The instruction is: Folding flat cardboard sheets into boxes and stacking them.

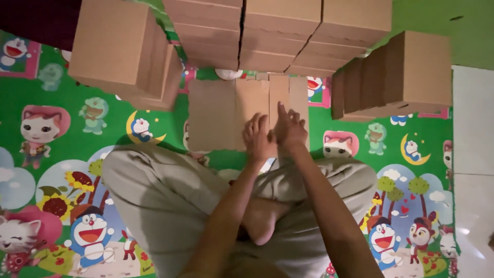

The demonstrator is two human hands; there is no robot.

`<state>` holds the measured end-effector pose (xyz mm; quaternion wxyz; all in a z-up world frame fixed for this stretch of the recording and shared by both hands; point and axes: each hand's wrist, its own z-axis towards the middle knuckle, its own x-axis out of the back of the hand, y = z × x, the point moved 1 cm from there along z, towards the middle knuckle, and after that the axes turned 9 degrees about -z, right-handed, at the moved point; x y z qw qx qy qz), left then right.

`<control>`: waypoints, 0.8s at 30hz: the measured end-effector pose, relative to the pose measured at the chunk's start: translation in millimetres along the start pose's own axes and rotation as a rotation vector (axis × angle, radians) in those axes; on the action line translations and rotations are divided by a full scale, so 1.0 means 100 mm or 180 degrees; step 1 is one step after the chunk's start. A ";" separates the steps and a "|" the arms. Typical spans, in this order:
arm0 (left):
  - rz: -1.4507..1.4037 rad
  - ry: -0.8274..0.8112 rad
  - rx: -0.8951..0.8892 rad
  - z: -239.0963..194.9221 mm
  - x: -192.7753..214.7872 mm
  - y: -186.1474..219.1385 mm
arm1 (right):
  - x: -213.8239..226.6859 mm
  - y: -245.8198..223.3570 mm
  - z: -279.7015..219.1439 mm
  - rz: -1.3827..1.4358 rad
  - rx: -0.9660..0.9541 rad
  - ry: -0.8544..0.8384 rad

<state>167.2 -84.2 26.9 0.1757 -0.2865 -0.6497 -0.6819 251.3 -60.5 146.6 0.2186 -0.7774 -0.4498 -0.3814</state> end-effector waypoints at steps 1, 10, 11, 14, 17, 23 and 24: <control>0.0116 -0.0158 -0.0106 0.02 0.11 0.05 | 0.01 0.01 0.01 -0.0015 0.0023 0.0112; 0.1476 0.0055 -0.0804 0.92 0.15 -0.14 | -0.27 0.09 0.36 -0.0399 0.0249 0.0435; 0.1458 0.0047 -0.0805 0.99 0.12 -0.12 | -0.27 0.08 0.39 -0.0410 0.0232 0.0433; 0.1845 -0.0572 -0.0427 1.10 0.01 -0.10 | -0.32 0.05 0.44 -0.0405 0.0177 0.0418; 0.2347 -0.0812 -0.0196 1.14 -0.01 -0.10 | -0.34 0.02 0.55 -0.0559 0.0188 0.0486; 0.2073 -0.0682 -0.0352 1.14 -0.06 -0.21 | -0.43 0.01 0.62 -0.0593 0.0368 0.0535; 0.2141 -0.0783 -0.0316 1.16 -0.08 -0.22 | -0.42 0.00 0.61 -0.0633 0.0384 0.0557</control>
